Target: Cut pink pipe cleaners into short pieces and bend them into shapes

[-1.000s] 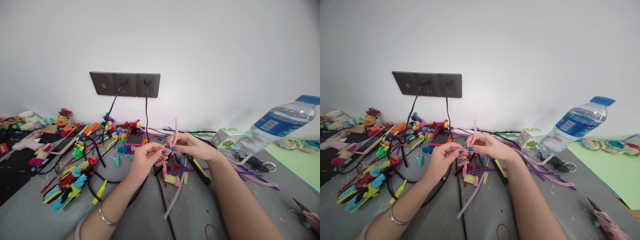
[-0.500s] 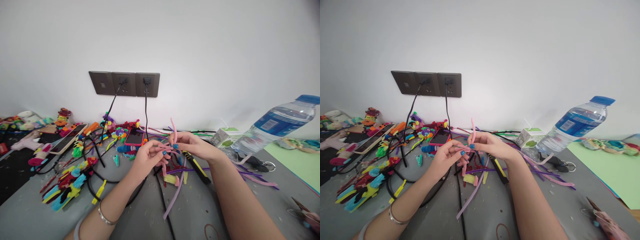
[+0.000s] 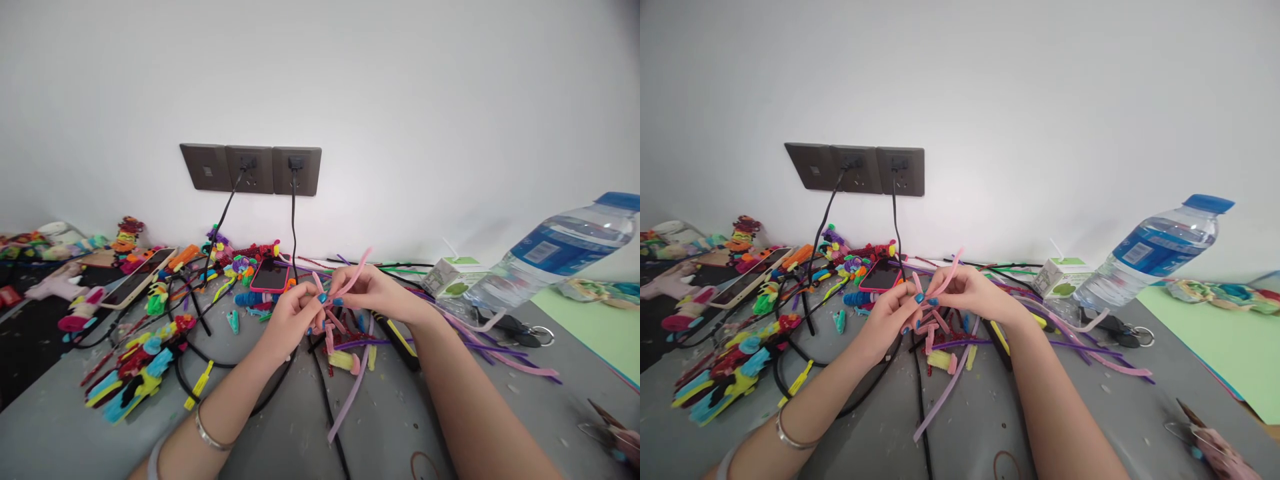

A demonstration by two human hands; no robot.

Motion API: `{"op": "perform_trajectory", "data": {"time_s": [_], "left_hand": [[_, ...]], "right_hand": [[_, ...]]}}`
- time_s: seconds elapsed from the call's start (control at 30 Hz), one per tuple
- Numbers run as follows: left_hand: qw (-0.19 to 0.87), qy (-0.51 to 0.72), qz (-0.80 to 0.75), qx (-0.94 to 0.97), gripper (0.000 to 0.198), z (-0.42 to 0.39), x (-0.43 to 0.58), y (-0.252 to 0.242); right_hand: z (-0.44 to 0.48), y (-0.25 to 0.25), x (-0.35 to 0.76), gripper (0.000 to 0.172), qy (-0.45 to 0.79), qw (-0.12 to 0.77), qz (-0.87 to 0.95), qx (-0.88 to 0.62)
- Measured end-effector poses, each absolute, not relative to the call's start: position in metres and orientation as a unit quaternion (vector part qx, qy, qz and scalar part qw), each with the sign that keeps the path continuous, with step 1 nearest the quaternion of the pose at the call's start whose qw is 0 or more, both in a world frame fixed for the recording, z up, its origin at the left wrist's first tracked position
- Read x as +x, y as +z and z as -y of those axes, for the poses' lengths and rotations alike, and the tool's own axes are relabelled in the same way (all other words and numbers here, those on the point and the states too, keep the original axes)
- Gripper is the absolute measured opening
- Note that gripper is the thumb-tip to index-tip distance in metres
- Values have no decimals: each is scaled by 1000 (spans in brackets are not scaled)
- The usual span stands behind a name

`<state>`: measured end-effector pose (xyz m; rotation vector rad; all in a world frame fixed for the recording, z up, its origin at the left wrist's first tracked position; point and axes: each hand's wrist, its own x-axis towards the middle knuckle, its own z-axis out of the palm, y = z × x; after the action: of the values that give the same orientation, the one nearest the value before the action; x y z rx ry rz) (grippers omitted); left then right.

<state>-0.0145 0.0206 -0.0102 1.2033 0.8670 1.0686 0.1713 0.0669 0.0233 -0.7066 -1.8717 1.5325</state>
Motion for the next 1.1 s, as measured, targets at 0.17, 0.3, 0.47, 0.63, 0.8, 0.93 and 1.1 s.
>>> {"op": "perform_trajectory", "data": {"time_s": [0.17, 0.3, 0.47, 0.63, 0.8, 0.93, 1.1], "left_hand": [[631, 447, -355, 525, 32, -20, -15, -8], [658, 383, -324, 562, 32, -17, -17, -7], [678, 328, -306, 583, 32, -16, -18, -6], [681, 323, -312, 578, 31, -15, -17, -5], [677, 338, -310, 575, 31, -14, -16, -4], [660, 351, -318, 583, 32, -14, -15, -6], [484, 375, -384, 691, 25, -13, -18, -11]], "right_hand": [[-67, 23, 174, 22, 605, 324, 676, -269], [-68, 22, 177, 21, 597, 329, 682, -263], [-67, 24, 177, 20, 599, 296, 701, -250], [-67, 23, 179, 19, 630, 287, 679, -242], [-67, 22, 180, 19, 634, 277, 677, -252], [-69, 22, 180, 22, 625, 284, 675, -272], [-71, 21, 180, 23, 606, 329, 664, -289]]}}
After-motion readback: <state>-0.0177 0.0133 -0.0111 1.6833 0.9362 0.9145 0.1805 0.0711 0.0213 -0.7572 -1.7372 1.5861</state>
